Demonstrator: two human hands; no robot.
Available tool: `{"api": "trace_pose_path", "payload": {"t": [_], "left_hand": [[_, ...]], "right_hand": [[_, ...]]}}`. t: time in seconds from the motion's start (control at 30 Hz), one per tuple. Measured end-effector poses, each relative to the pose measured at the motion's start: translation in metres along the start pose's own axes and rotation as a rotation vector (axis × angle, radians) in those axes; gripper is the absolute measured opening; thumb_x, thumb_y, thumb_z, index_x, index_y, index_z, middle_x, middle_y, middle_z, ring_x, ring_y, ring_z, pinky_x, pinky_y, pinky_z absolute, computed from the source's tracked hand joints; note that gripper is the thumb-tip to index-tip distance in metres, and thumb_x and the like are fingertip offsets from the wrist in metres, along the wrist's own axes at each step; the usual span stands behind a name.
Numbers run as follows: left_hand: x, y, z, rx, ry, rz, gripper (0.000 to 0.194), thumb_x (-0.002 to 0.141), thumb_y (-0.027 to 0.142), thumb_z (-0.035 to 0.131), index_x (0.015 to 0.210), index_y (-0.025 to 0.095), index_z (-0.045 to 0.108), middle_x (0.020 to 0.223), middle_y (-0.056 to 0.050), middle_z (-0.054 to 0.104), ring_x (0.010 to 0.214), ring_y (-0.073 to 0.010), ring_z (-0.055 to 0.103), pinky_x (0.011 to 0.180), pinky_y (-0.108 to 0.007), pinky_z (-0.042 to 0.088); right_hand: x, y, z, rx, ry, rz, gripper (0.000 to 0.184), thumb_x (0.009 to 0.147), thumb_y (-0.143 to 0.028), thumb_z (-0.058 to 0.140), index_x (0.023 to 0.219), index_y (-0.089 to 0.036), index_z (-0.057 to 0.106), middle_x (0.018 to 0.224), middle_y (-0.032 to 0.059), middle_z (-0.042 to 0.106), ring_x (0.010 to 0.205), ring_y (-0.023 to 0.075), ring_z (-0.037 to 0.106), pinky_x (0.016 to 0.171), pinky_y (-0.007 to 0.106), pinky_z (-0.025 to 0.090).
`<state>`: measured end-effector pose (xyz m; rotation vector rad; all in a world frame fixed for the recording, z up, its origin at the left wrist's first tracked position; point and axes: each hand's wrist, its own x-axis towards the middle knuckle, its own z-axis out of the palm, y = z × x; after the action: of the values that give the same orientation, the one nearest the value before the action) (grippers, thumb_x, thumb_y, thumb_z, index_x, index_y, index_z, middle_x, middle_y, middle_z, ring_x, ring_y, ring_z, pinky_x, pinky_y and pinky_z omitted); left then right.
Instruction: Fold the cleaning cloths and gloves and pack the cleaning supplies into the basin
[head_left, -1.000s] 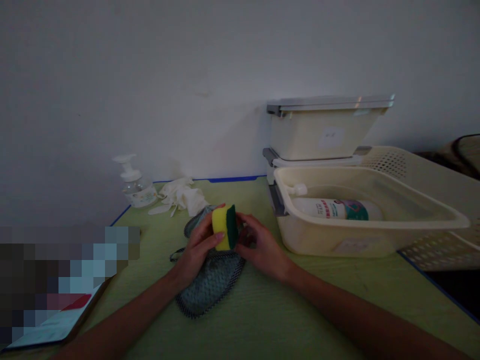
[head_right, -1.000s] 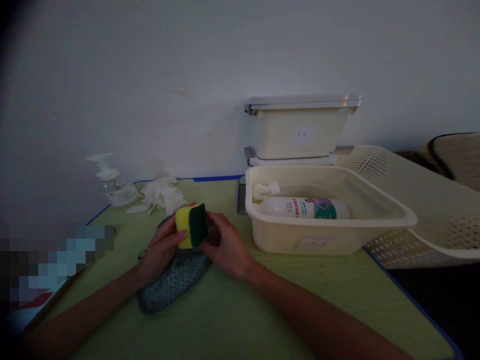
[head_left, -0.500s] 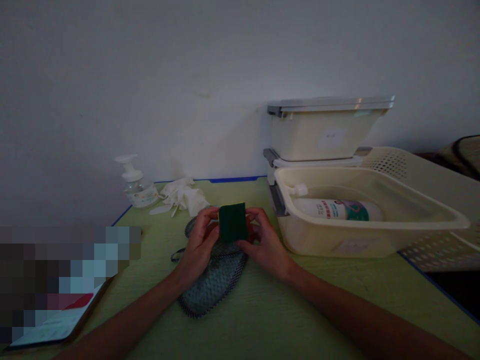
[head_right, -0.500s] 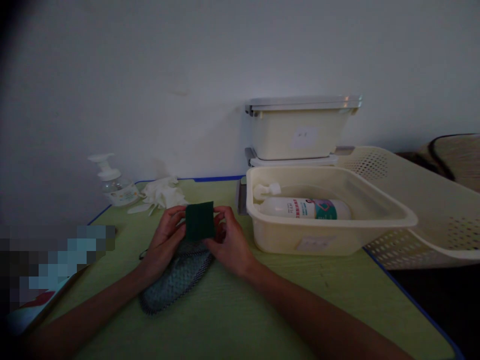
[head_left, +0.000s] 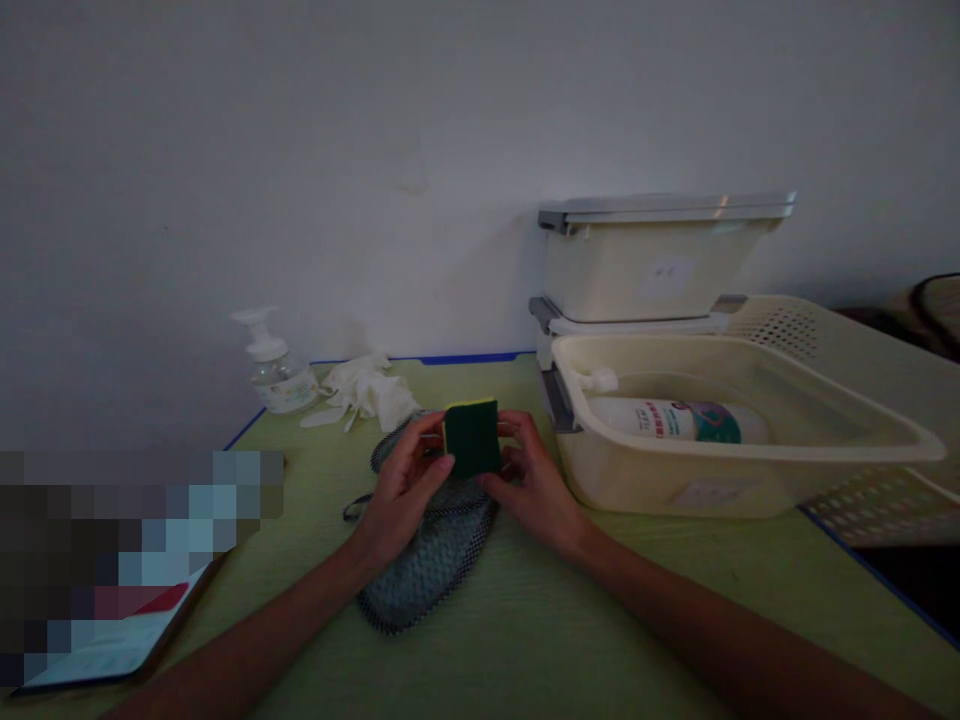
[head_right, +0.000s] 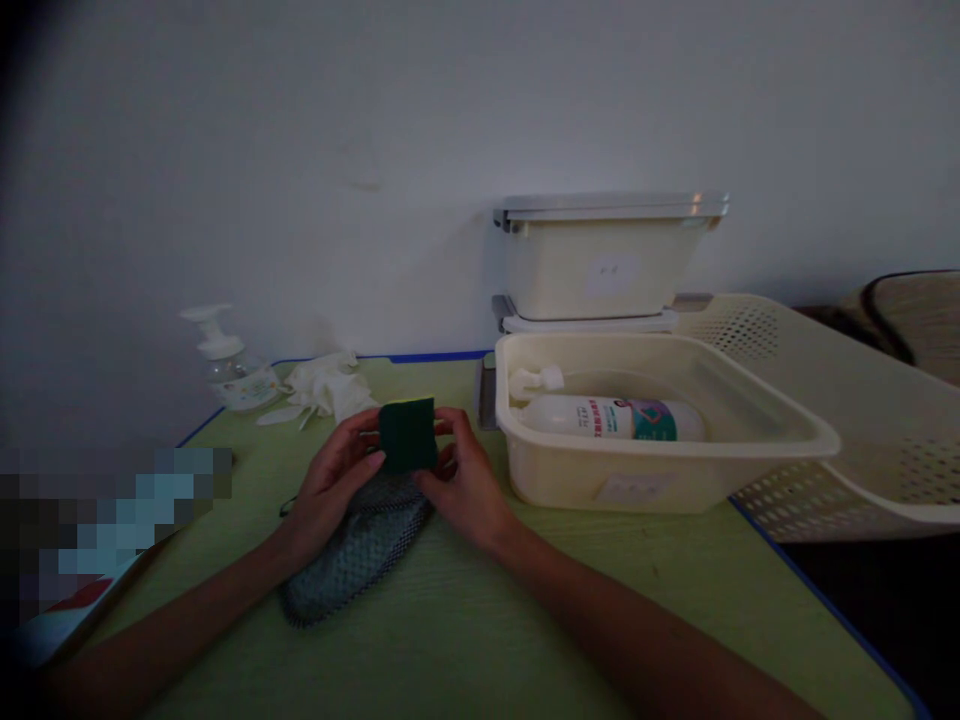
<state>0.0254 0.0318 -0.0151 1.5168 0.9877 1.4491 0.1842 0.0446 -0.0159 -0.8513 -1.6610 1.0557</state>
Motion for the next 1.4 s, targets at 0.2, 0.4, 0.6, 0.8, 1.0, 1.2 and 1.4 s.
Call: {"api": "trace_pose_path", "payload": {"t": [0.2, 0.4, 0.6, 0.8, 1.0, 1.2, 1.4], "left_hand": [[0.0003, -0.0034, -0.0001, 0.011, 0.025, -0.008, 0.037, 0.076, 0.025, 0.060, 0.111, 0.023, 0.051, 0.106, -0.005, 0.058, 0.098, -0.0185, 0.054, 0.083, -0.031, 0.045], [0.0001, -0.0034, -0.0031, 0.117, 0.058, 0.066, 0.037, 0.075, 0.026, 0.062, 0.112, 0.025, 0.057, 0.100, -0.003, 0.054, 0.095, -0.0182, 0.051, 0.079, -0.029, 0.045], [0.0003, -0.0012, -0.0037, -0.008, 0.038, -0.010, 0.037, 0.074, 0.027, 0.062, 0.111, 0.023, 0.059, 0.071, 0.003, 0.054, 0.061, -0.0112, 0.051, 0.057, -0.023, 0.044], [0.0014, 0.0002, -0.0037, -0.137, -0.009, -0.026, 0.039, 0.074, 0.024, 0.060, 0.112, 0.021, 0.059, 0.070, 0.002, 0.055, 0.060, -0.0115, 0.053, 0.059, -0.026, 0.045], [-0.0047, 0.0001, 0.0002, -0.072, -0.101, -0.014, 0.073, 0.064, 0.010, 0.066, 0.130, 0.025, 0.039, 0.083, 0.001, 0.052, 0.069, -0.0129, 0.053, 0.063, -0.025, 0.045], [-0.0052, -0.0018, 0.0025, -0.014, -0.121, -0.027, 0.076, 0.066, 0.015, 0.067, 0.130, 0.027, 0.028, 0.098, -0.004, 0.052, 0.082, -0.0176, 0.057, 0.067, -0.028, 0.047], [-0.0039, -0.0013, 0.0023, 0.028, -0.096, -0.030, 0.066, 0.066, 0.016, 0.069, 0.123, 0.025, 0.037, 0.092, -0.002, 0.055, 0.075, -0.0159, 0.056, 0.065, -0.027, 0.045]], "right_hand": [[0.0001, 0.0007, 0.0010, 0.033, -0.016, -0.003, 0.050, 0.067, -0.007, 0.054, 0.107, -0.025, 0.032, 0.093, -0.0006, 0.050, 0.068, 0.0096, 0.052, 0.056, 0.023, 0.041], [-0.0009, 0.0004, 0.0012, 0.031, -0.014, 0.002, 0.051, 0.068, -0.008, 0.055, 0.109, -0.026, 0.030, 0.094, -0.0007, 0.048, 0.072, 0.0106, 0.053, 0.060, 0.025, 0.044], [-0.0008, 0.0005, 0.0013, 0.075, -0.023, 0.006, 0.049, 0.067, -0.008, 0.055, 0.106, -0.026, 0.030, 0.092, -0.0010, 0.046, 0.069, 0.0100, 0.053, 0.063, 0.027, 0.046], [0.0008, 0.0004, 0.0014, 0.067, -0.011, 0.029, 0.049, 0.068, -0.009, 0.057, 0.105, -0.026, 0.029, 0.093, -0.0001, 0.048, 0.070, 0.0106, 0.054, 0.064, 0.028, 0.047], [0.0010, 0.0004, 0.0022, 0.092, -0.013, 0.025, 0.049, 0.068, -0.007, 0.056, 0.105, -0.026, 0.030, 0.091, -0.0007, 0.047, 0.076, 0.0119, 0.055, 0.064, 0.027, 0.046], [0.0010, -0.0011, 0.0025, 0.111, -0.036, 0.040, 0.049, 0.067, -0.006, 0.056, 0.105, -0.025, 0.030, 0.086, -0.0021, 0.046, 0.069, 0.0104, 0.053, 0.059, 0.024, 0.043], [0.0006, -0.0011, 0.0021, 0.116, -0.035, 0.040, 0.048, 0.067, -0.008, 0.056, 0.104, -0.026, 0.031, 0.086, -0.0025, 0.044, 0.071, 0.0108, 0.052, 0.062, 0.026, 0.042]]}}
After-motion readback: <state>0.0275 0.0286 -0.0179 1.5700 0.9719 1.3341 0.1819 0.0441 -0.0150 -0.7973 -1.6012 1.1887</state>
